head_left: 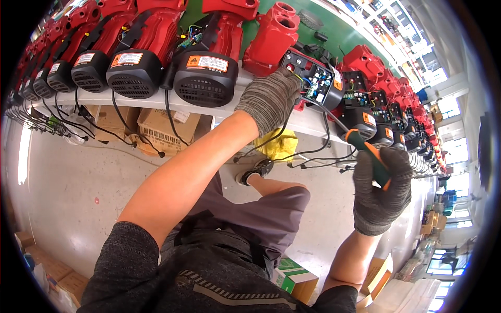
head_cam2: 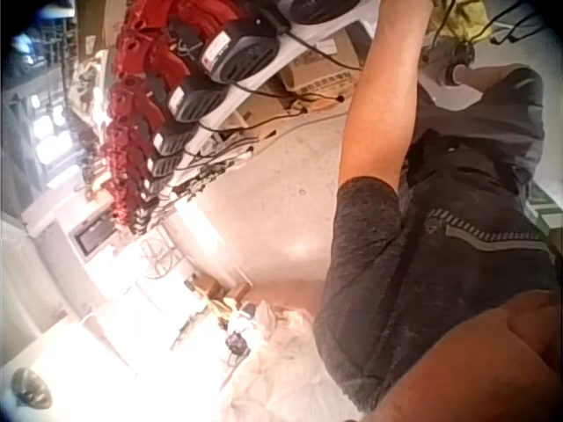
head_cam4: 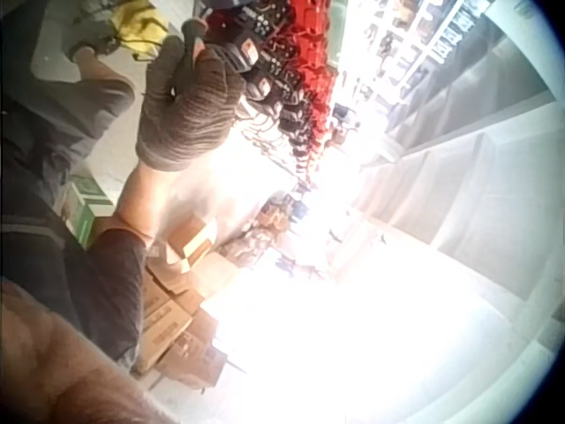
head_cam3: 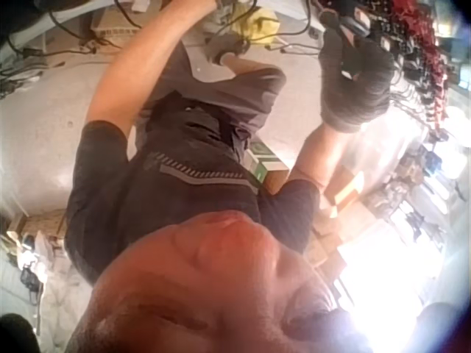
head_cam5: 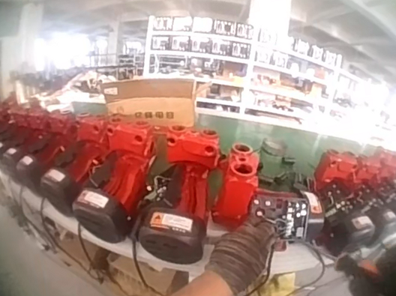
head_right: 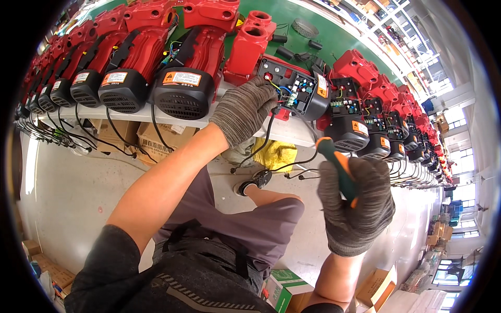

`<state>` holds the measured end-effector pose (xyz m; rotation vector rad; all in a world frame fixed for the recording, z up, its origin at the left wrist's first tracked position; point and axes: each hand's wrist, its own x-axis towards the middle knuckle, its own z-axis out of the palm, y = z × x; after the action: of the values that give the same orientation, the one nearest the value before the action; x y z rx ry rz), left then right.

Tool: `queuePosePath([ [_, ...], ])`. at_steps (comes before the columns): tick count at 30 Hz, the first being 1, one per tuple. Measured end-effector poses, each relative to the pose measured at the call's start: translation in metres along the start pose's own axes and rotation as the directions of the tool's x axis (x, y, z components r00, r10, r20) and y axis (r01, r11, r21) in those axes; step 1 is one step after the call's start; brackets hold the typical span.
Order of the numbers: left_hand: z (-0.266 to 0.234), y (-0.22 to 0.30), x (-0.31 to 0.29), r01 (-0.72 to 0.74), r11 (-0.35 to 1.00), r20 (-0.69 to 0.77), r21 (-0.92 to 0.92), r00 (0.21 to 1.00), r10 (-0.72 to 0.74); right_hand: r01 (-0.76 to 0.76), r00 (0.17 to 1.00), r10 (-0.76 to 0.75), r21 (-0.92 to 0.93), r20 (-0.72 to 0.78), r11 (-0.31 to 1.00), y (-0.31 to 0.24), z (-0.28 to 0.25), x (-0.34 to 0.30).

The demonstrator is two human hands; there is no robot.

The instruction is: The person assembles the electrical wiring of a water pump by loosening and tightening terminal screws with a screwdriver, connecting wires to a capacitor, and fastening wire caps by hand.

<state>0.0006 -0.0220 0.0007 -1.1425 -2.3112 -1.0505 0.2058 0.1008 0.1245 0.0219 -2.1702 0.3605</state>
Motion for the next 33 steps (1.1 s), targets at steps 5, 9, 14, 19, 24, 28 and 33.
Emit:
queuePosePath([
  [5,-0.005,0.002,0.000,-0.010,0.999,0.027,0.047,1.000,0.008,0.245,0.925,-0.201,-0.101,0.323,0.964,-0.023,-0.007,0.027],
  [9,0.002,-0.003,0.002,0.010,0.991,0.071,0.136,0.997,-0.020,0.255,0.907,-0.218,-0.055,0.361,0.965,-0.024,-0.004,0.043],
  [14,0.007,-0.003,0.005,0.026,0.983,0.174,0.179,0.983,-0.058,-0.008,0.932,0.070,-0.173,0.356,0.985,-0.036,-0.008,0.040],
  [19,0.000,-0.001,0.006,0.010,0.983,0.225,0.184,0.973,-0.052,-0.068,0.920,0.138,-0.197,0.368,0.978,-0.049,-0.004,0.041],
  [24,-0.002,0.000,0.005,0.011,0.981,0.189,0.195,0.981,-0.048,0.401,0.793,-0.331,-0.029,0.511,0.916,-0.052,-0.009,0.055],
  [28,-0.006,0.002,0.010,0.065,0.989,0.245,0.129,0.965,-0.095,0.279,0.861,-0.174,-0.159,0.478,0.947,-0.042,-0.012,0.044],
  [33,-0.010,0.006,0.014,0.144,0.981,0.244,0.131,0.954,-0.173,0.341,0.866,-0.275,-0.091,0.418,0.936,-0.029,-0.015,0.044],
])
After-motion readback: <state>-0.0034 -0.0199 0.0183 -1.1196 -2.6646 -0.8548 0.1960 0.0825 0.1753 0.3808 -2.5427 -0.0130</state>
